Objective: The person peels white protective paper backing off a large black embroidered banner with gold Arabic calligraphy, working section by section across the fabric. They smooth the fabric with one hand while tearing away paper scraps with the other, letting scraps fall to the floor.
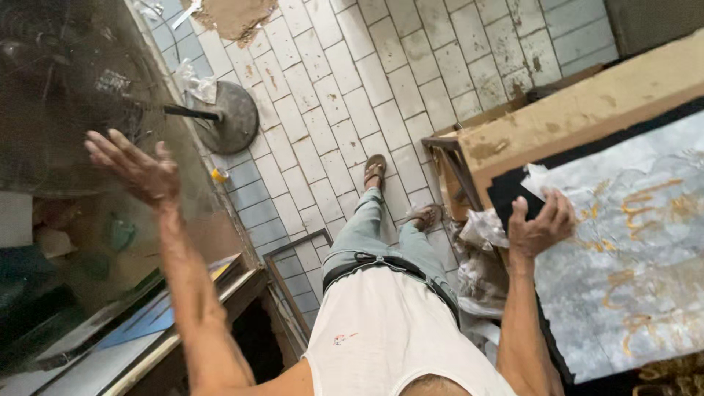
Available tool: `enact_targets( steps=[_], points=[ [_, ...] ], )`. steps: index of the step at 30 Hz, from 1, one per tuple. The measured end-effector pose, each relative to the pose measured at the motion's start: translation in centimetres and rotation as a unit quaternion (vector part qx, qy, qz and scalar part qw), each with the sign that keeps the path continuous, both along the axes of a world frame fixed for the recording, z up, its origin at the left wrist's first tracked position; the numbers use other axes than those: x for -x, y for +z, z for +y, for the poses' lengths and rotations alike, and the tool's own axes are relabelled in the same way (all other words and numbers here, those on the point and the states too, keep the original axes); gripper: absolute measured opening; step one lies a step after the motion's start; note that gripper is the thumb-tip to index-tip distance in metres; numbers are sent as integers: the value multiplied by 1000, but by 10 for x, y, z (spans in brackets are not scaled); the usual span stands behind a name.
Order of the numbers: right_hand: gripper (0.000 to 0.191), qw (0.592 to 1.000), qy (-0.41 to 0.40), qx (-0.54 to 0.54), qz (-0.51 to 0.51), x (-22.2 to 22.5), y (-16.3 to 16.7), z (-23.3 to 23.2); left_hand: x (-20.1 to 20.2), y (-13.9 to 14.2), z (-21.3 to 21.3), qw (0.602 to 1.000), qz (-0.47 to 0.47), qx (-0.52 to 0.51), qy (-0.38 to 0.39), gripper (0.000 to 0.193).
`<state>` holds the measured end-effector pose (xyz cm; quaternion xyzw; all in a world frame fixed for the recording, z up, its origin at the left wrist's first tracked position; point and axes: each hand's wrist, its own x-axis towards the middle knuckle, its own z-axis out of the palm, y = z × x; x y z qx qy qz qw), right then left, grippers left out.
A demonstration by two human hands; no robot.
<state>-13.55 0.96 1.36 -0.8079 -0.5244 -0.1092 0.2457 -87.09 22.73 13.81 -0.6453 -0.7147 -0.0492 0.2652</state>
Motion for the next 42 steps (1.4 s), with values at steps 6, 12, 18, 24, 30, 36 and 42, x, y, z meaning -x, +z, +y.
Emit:
enact_targets(
  steps=[6,12,18,24,30,36,42],
  points=[
    [25,995,26,8,98,-14,11,5,158,45,54,947,33,265,-178,45],
    [24,998,-20,30,45,23,40,36,231,33,71,927,115,303,-190,45],
    [25,995,-41,11,92,43,60,55,276,57,25,916,168,338,-138,54],
    [22,996,-25,11,87,26,58,44,315,81,-8,782,392,463,-142,66],
    [26,995,-64,-7,73,17,52,23,218,7,-2,911,1,359,-203,69],
    [37,988,-56,-17,140,21,52,4,-102,-118,5,772,-324,318,-444,32],
    [54,998,-42,10,38,11,58,4,-455,-99,-36,596,-455,297,-591,25]
  ],
)
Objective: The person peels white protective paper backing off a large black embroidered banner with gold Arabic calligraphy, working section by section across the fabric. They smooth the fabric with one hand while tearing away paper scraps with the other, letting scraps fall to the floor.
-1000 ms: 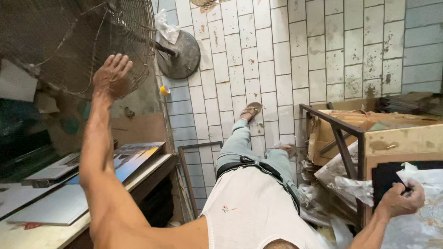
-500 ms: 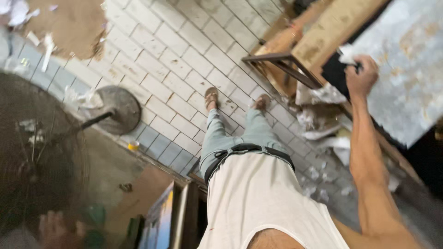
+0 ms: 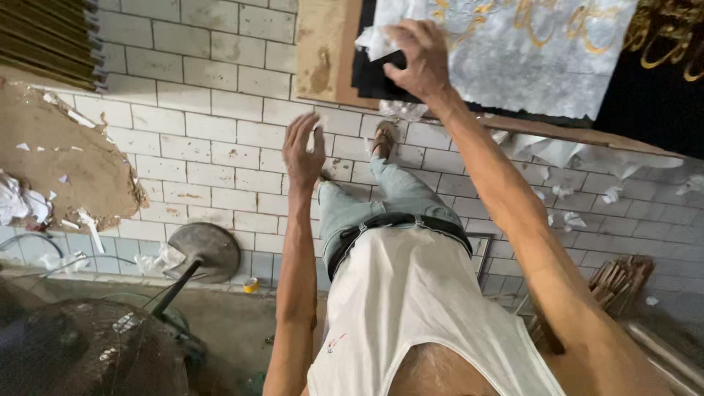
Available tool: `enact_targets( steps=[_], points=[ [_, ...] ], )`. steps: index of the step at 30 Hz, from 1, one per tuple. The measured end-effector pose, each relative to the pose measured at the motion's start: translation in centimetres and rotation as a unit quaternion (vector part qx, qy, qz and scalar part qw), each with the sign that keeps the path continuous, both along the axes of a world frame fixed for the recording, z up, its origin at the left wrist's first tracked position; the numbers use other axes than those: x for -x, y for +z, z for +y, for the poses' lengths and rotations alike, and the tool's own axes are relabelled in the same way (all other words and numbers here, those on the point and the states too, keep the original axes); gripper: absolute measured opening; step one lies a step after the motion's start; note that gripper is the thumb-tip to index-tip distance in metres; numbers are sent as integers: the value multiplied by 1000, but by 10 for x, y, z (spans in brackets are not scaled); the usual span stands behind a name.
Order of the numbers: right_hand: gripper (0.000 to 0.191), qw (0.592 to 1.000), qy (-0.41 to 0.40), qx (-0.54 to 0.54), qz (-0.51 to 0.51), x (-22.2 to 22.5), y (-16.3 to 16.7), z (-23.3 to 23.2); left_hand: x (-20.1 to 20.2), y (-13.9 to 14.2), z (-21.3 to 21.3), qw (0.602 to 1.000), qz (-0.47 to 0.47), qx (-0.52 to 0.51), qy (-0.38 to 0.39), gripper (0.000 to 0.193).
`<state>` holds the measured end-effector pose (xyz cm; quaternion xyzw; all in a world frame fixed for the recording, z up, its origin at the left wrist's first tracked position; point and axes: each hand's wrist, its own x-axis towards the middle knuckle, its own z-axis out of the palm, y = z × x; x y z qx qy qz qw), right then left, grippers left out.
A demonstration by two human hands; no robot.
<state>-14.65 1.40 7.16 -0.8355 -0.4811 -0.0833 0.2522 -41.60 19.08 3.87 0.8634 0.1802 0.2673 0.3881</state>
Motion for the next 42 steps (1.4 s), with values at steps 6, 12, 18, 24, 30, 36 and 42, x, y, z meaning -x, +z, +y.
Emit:
enact_targets(
  steps=[6,12,18,24,30,36,42],
  points=[
    [25,992,112,62,-16,-22,-8,13,-144,16,-70,997,19,77,8,26],
    [20,991,118,57,-28,-27,-19,23,-141,-4,-75,999,23,32,12,26],
    [19,946,21,18,322,-70,-14,30,-155,-1,-84,993,109,39,13,49],
    [24,898,27,67,433,-84,-13,33,-198,-2,-96,967,243,-78,18,102],
    [13,984,87,-60,141,-152,-16,31,-204,-6,-98,952,283,-113,20,107],
    [25,991,-12,9,130,-230,-13,32,-209,2,-95,950,275,-142,39,111],
    [57,995,95,18,-9,-191,2,38,-262,2,-80,956,249,-155,16,114]
  ],
)
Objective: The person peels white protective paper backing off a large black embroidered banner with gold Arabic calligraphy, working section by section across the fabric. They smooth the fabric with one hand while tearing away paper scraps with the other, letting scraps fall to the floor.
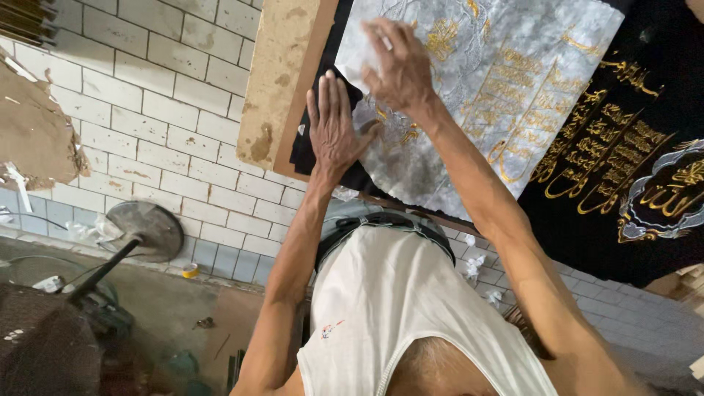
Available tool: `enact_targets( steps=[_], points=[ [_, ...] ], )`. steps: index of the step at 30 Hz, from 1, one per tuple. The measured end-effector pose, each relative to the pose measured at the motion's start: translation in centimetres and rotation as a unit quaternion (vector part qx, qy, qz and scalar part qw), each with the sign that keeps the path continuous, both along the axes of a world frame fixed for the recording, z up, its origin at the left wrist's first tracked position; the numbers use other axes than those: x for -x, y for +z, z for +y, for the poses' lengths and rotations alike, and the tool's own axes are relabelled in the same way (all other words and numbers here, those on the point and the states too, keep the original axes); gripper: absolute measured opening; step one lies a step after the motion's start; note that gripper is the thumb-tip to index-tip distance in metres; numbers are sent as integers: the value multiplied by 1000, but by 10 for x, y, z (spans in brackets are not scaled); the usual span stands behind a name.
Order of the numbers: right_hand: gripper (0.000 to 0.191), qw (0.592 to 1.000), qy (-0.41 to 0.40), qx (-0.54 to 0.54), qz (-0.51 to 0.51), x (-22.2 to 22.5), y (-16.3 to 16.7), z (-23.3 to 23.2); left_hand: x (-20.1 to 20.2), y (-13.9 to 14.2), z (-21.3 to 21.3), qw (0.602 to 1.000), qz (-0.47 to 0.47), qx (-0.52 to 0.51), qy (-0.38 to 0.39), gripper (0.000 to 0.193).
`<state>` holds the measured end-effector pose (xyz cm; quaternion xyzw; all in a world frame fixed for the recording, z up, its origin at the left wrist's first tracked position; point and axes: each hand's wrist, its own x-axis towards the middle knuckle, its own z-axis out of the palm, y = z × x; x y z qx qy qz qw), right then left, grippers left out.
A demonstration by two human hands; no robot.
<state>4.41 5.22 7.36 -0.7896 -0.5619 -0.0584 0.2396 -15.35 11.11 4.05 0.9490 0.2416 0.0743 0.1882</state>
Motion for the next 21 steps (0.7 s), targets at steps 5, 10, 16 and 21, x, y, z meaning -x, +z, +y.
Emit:
enact_targets(
  steps=[5,10,16,21],
  points=[
    [55,998,54,26,-18,13,8,0,-31,0,15,997,-13,73,-2,135],
    [38,992,117,39,20,-4,-27,-1,-35,6,11,998,-1,69,3,139],
    [44,997,-78,0,-29,-106,-41,-21,-34,10,12,996,70,62,4,139],
    [23,988,-96,110,51,-133,-27,-21,-47,13,10,999,23,41,3,135]
  ],
)
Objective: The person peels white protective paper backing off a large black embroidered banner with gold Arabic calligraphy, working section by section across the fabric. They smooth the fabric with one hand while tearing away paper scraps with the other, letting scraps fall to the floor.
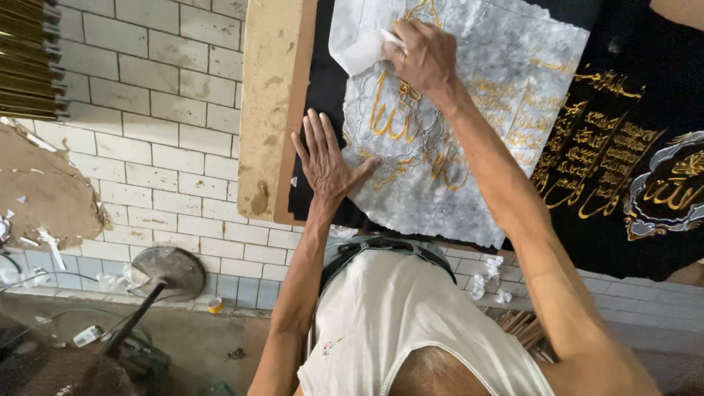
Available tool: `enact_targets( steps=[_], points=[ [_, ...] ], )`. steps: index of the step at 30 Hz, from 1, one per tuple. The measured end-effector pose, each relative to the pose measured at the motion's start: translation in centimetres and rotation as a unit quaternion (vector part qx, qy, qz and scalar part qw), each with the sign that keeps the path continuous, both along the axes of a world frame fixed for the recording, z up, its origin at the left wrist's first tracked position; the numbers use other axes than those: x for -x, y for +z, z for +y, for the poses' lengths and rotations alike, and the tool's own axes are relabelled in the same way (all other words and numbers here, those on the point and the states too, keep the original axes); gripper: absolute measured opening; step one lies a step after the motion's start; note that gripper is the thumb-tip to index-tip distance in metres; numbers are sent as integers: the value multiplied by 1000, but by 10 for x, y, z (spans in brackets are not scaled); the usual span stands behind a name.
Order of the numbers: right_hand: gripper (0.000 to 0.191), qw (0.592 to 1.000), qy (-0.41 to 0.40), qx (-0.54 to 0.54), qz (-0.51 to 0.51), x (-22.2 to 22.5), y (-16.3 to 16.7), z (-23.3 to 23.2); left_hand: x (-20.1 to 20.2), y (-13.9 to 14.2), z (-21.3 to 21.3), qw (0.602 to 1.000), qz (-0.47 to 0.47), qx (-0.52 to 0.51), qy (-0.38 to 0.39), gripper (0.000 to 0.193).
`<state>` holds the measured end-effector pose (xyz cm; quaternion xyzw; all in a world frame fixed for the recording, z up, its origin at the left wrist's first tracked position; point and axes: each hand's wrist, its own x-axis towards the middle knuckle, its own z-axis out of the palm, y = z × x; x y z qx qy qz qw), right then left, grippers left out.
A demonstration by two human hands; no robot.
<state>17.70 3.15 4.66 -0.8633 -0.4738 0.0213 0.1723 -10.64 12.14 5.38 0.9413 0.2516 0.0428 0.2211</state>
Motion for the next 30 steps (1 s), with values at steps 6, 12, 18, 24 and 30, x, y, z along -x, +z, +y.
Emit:
enact_targets(
  steps=[6,12,18,24,30],
  points=[
    [50,981,50,-127,-138,71,20,35,-68,-22,39,996,-71,58,-5,111],
    [3,990,-16,-118,-73,46,-4,68,-87,-19,43,988,-129,85,-16,98],
    [27,983,-128,-107,-78,-36,20,50,-100,-7,35,1000,2,6,-7,90],
    [71,984,-80,-108,-116,-8,40,78,-148,-7,53,998,-48,26,14,81],
    [28,996,-50,-67,-44,-21,20,90,-177,-2,60,998,-52,12,13,83]
  ],
)
